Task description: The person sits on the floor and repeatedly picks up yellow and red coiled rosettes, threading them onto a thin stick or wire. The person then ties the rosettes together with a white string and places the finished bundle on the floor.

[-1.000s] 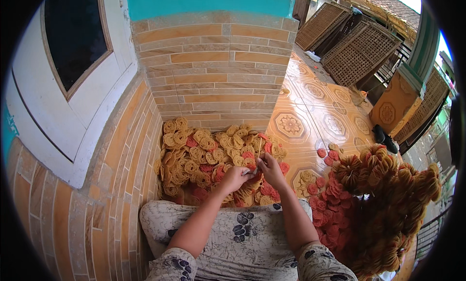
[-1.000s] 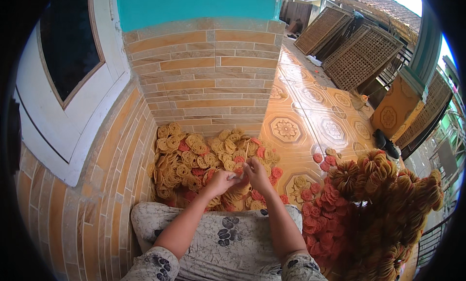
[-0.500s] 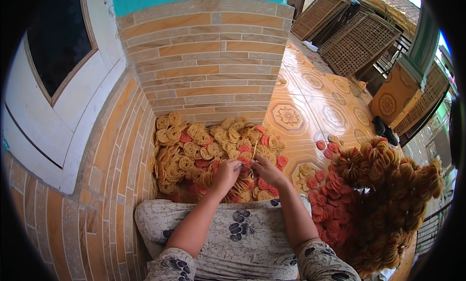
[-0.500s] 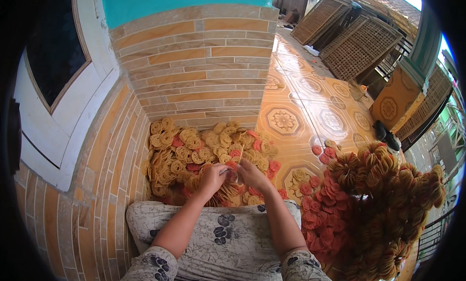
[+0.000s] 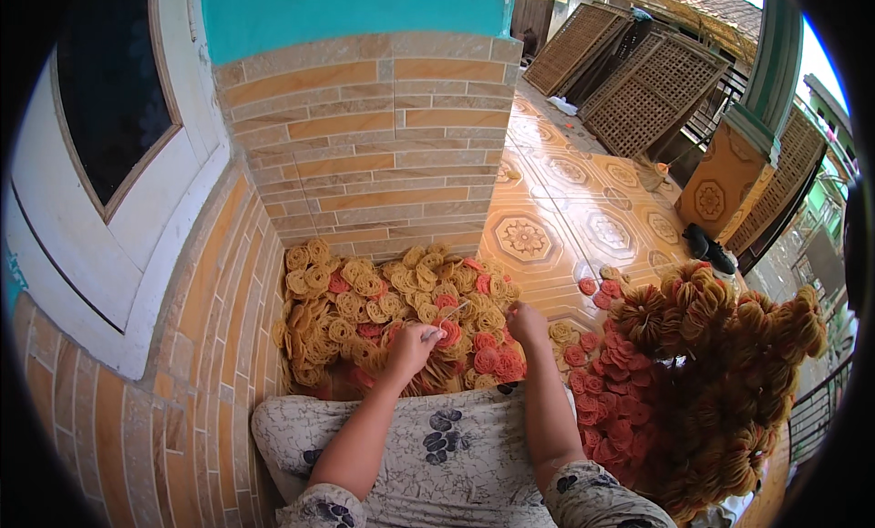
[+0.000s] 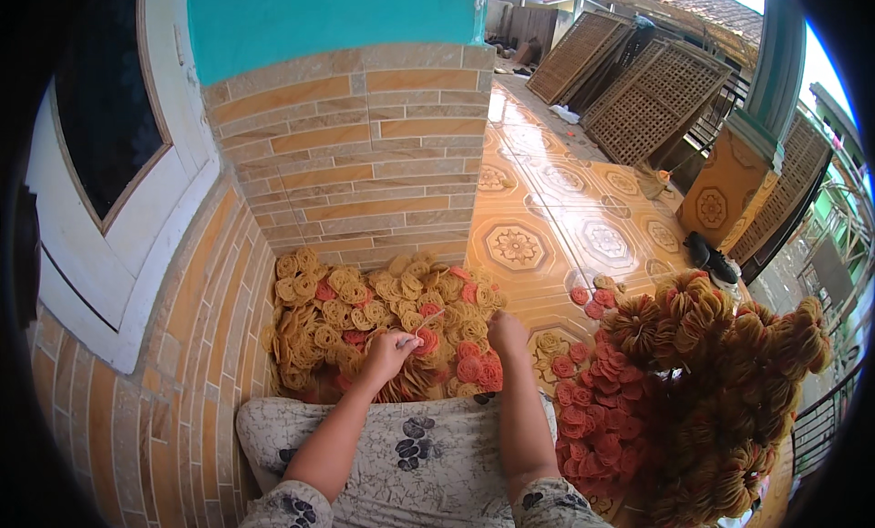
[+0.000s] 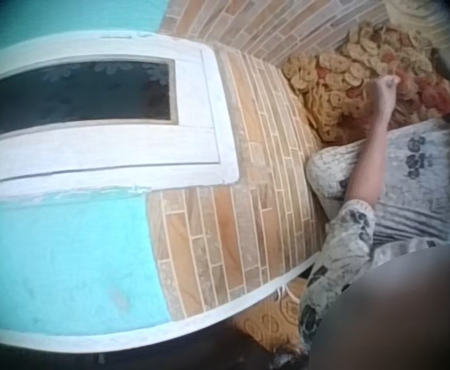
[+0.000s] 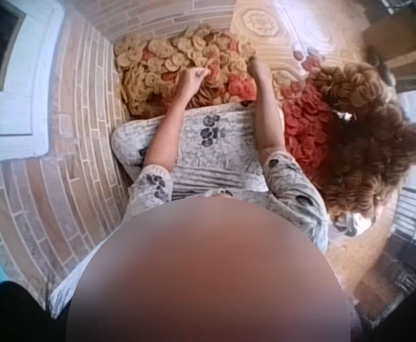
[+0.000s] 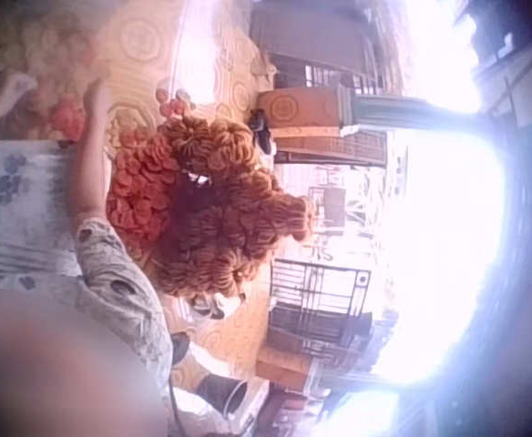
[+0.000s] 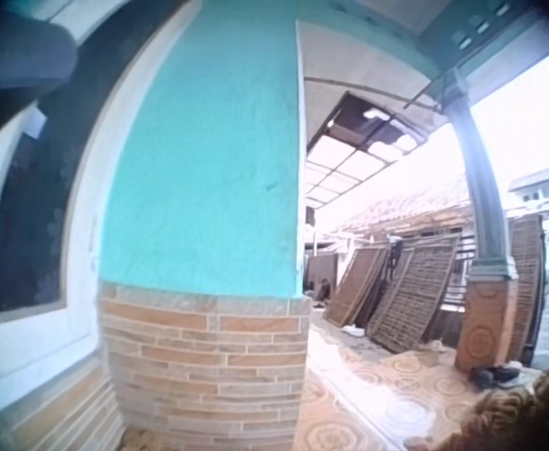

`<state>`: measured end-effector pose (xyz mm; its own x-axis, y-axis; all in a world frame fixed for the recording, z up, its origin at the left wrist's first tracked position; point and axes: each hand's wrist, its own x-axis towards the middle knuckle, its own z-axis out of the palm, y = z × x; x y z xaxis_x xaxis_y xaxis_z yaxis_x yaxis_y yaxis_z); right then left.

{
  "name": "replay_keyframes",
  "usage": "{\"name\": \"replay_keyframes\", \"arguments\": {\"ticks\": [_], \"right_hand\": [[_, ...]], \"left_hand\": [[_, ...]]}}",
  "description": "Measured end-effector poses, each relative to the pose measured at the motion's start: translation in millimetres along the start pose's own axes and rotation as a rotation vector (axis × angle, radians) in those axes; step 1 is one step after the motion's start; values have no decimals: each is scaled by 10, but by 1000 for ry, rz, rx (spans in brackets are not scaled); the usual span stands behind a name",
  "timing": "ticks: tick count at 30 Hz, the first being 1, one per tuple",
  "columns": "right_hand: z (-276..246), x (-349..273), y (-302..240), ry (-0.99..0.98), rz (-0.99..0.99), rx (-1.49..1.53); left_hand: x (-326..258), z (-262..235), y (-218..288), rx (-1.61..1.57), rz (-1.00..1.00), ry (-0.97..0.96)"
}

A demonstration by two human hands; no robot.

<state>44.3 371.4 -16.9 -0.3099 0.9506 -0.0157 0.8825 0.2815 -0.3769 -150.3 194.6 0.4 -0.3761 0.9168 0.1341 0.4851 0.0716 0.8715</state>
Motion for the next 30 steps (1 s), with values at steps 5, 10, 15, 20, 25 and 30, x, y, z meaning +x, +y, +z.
{"name": "replay_keyframes", "arguments": {"ticks": [5, 10, 15, 20, 25, 30], "right_hand": [[-119, -216, -437, -224, -335, 801], [-123, -544, -794, -296, -404, 987], [-24, -546, -815, -382, -351, 1102], [-109, -280, -357, -259, -77, 1536], [-174, 31, 447, -205, 300, 1211], [80, 206, 691, -83, 546, 1549]], "left_hand": [[-39, -43, 83, 50, -19, 2], [-1, -38, 71, 117, -56, -81], [-10, -12, 46, 96, -88, -54], [18, -393, -36, -147, -70, 159], [-115, -975, -381, -1118, -397, 606], [-106, -1008, -831, -1484, -457, 1038]]}}
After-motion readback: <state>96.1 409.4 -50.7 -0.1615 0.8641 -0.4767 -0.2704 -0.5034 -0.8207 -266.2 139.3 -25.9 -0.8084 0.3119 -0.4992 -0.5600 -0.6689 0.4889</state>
